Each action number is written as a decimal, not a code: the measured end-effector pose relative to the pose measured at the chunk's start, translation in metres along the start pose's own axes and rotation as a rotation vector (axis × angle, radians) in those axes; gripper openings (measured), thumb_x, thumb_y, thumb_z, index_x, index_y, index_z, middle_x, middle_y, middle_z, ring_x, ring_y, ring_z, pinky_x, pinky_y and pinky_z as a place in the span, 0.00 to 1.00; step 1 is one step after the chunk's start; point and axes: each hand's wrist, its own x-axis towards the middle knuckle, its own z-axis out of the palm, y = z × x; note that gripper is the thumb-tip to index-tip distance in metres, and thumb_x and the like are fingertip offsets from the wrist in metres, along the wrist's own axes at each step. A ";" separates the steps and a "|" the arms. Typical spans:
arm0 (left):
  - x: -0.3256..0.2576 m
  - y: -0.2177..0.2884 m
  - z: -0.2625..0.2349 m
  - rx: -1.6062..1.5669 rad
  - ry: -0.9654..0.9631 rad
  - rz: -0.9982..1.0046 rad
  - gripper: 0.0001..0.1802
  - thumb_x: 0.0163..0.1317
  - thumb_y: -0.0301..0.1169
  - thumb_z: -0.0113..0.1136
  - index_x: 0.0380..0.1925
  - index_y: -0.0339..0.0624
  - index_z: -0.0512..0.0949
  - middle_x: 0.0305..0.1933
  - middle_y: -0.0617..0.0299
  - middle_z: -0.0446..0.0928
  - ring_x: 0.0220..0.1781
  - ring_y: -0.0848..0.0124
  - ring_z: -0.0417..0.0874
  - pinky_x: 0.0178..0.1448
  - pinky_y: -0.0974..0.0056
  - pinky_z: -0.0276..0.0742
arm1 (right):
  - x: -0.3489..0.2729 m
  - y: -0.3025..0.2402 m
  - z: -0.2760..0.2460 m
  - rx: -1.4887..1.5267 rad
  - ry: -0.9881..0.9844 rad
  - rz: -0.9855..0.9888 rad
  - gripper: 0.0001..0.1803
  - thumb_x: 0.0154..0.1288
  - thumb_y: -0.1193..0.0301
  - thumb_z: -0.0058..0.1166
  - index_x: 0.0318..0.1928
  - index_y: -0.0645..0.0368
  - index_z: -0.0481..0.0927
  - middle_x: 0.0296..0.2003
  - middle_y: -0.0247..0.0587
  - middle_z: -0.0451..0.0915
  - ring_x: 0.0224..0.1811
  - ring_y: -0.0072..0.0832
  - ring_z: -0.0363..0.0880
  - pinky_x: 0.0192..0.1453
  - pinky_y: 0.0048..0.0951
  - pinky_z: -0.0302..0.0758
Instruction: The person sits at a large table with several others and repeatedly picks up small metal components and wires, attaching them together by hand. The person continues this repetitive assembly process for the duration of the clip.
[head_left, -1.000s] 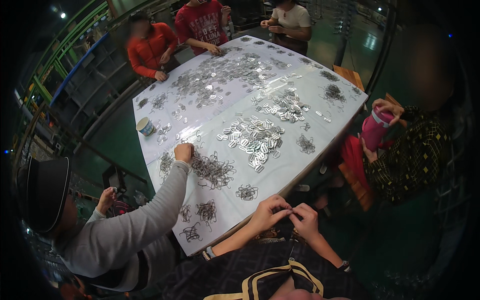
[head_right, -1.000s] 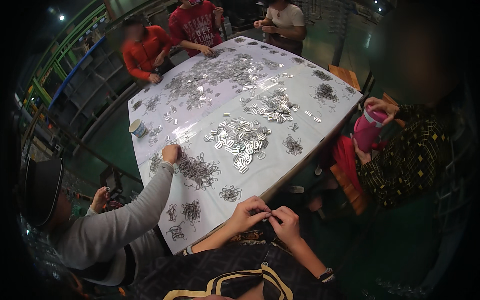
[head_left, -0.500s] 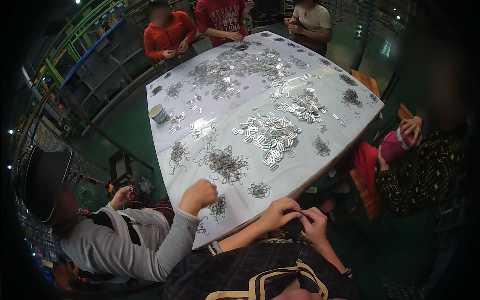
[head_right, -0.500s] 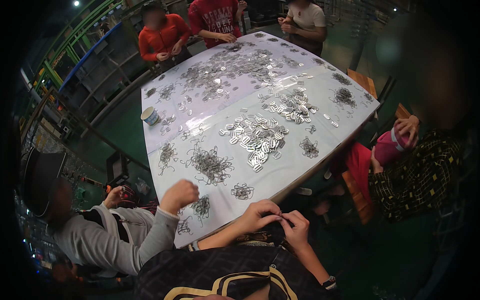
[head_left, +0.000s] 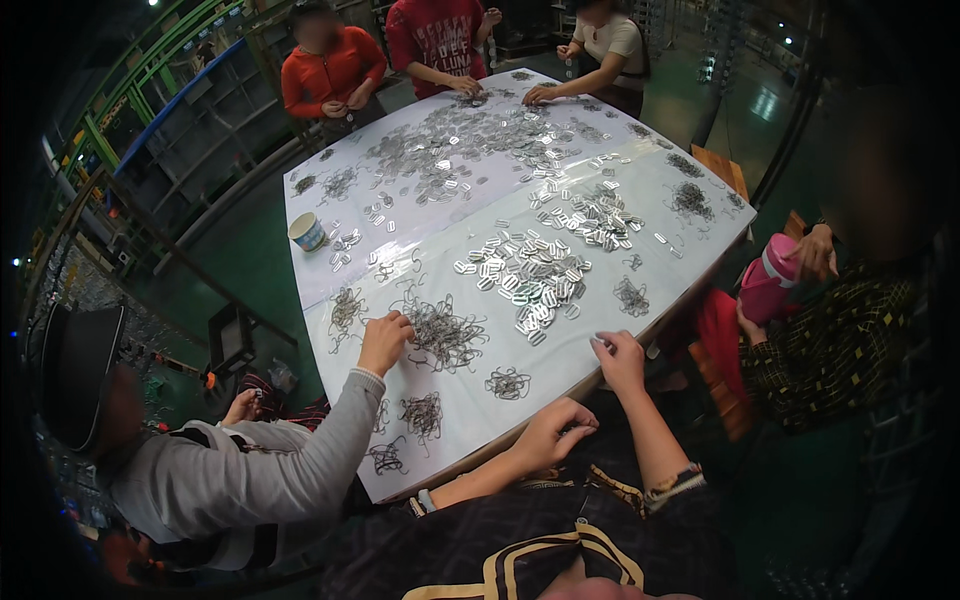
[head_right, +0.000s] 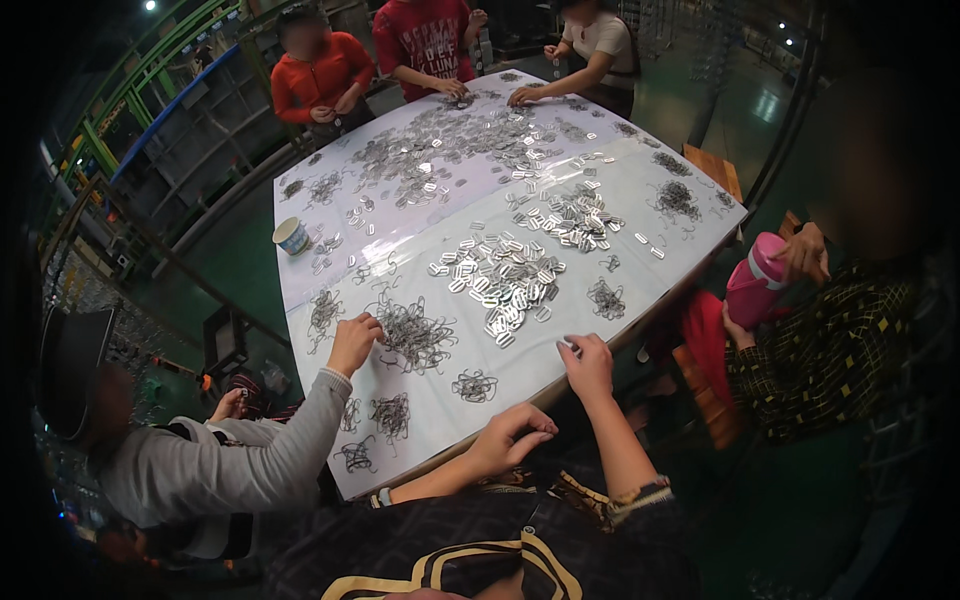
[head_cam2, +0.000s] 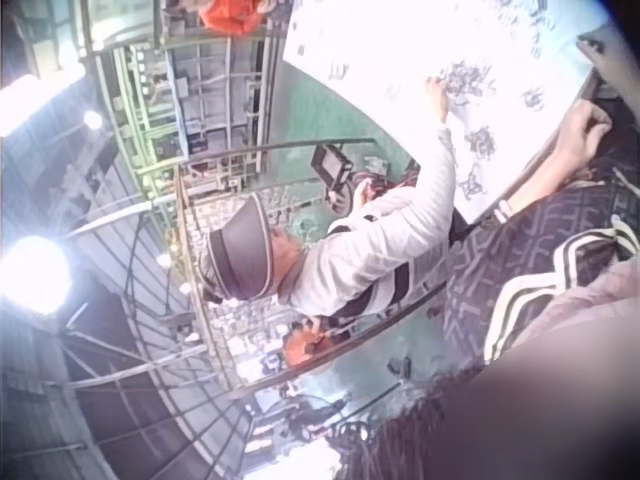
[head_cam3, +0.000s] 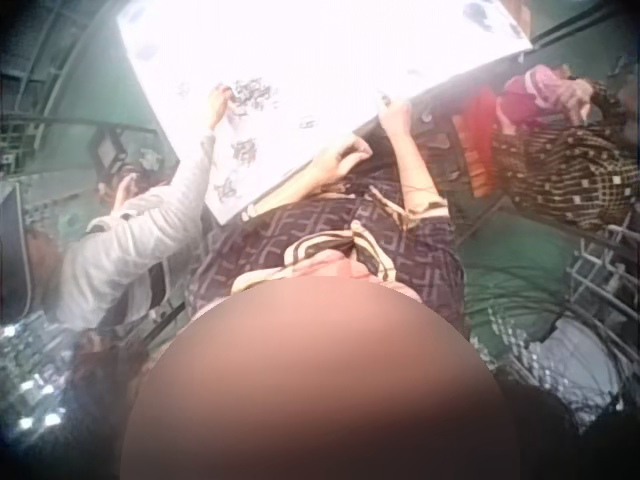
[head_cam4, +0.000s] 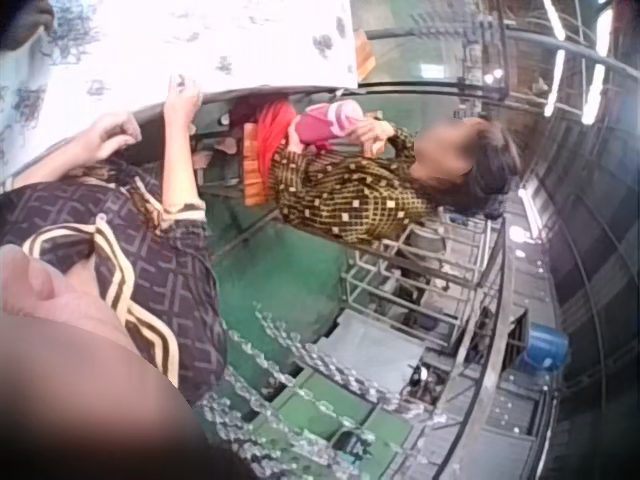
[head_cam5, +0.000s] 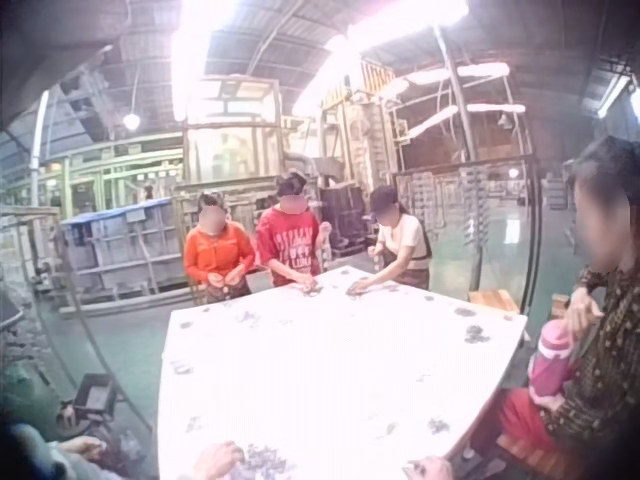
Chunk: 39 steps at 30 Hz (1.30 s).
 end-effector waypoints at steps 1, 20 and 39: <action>-0.001 0.003 0.000 -0.003 -0.004 0.000 0.06 0.59 0.21 0.62 0.35 0.37 0.76 0.38 0.56 0.79 0.40 0.63 0.80 0.44 0.64 0.76 | 0.011 0.004 0.012 -0.022 -0.009 0.030 0.16 0.56 0.63 0.65 0.40 0.60 0.85 0.30 0.43 0.79 0.36 0.39 0.79 0.43 0.39 0.74; 0.003 -0.010 0.013 0.060 0.029 -0.035 0.06 0.57 0.24 0.64 0.34 0.39 0.78 0.36 0.56 0.80 0.40 0.58 0.80 0.46 0.59 0.74 | 0.003 0.014 0.027 0.613 -0.125 0.183 0.10 0.57 0.79 0.62 0.41 0.63 0.81 0.28 0.33 0.81 0.29 0.16 0.77 0.33 0.20 0.74; 0.007 -0.016 0.020 0.310 0.131 -0.124 0.08 0.53 0.23 0.67 0.32 0.38 0.77 0.33 0.54 0.79 0.35 0.56 0.79 0.40 0.60 0.75 | -0.091 -0.063 -0.055 0.612 0.030 0.152 0.08 0.57 0.82 0.60 0.39 0.67 0.83 0.32 0.39 0.83 0.33 0.21 0.81 0.41 0.22 0.77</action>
